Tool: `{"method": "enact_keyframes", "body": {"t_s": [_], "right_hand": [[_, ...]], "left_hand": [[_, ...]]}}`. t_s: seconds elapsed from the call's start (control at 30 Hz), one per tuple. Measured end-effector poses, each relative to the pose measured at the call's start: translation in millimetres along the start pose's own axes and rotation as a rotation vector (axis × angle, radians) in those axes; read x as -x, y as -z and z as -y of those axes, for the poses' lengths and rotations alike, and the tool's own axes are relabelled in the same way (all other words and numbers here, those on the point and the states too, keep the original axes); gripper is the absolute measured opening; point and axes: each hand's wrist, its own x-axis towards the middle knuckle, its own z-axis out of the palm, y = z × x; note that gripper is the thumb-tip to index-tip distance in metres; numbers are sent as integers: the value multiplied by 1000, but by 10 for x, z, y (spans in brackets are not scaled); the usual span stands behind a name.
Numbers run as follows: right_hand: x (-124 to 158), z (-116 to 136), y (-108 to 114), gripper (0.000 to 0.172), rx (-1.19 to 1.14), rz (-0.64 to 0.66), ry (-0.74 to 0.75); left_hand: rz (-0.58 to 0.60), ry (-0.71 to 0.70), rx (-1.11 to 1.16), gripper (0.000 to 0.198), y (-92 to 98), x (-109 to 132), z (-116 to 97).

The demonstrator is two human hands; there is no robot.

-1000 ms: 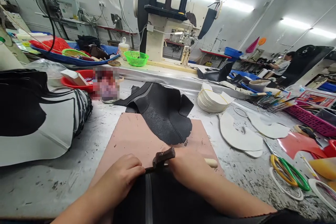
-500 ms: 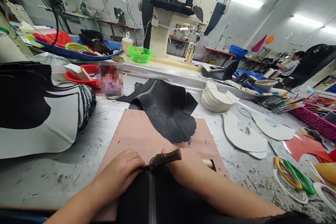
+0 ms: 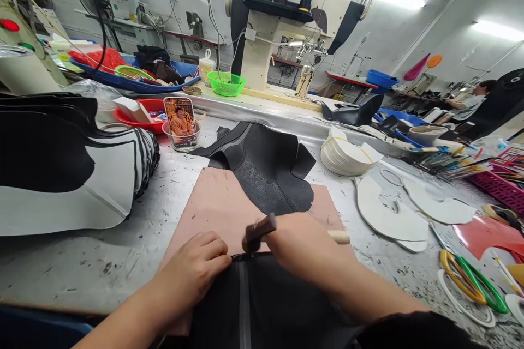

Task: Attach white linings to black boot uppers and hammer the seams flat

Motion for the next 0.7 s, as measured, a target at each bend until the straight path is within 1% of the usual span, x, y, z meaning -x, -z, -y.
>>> {"method": "enact_keyframes", "body": {"t_s": [0.07,0.17,0.2,0.3,0.33,0.43,0.47,0.57,0.63,0.7], "right_hand": [[-13,14,-7,25,-6,-24,2],[-17,22,-18,21,5,31,82],[-15,21,-20,20,21,22,87],[-19,27,-27,21,28,-73,38],[-26,34,-32,21,18,-66,46],[-51,59,-43,20,10,21,104],[-59,67,-42,21,18,26,103],[-76,84,-32,24,20,-15,56],[-90,93,-18,24,19,35,58],[-109,104,9,22,38,84,92]], "left_hand": [[-11,8,-51,27,5,10,-28],[-21,-10,-121,28,21,42,-112],[-26,-20,-156,28,26,57,-145],[-41,-42,-281,29,44,104,-238],[-47,-54,-311,29,49,117,-262],[-71,-94,-342,29,62,147,-307],[-82,-99,-343,30,62,155,-315],[-98,-74,-344,30,47,184,-327],[-84,-58,-342,29,34,205,-335],[-65,-42,-344,28,29,222,-355]]}}
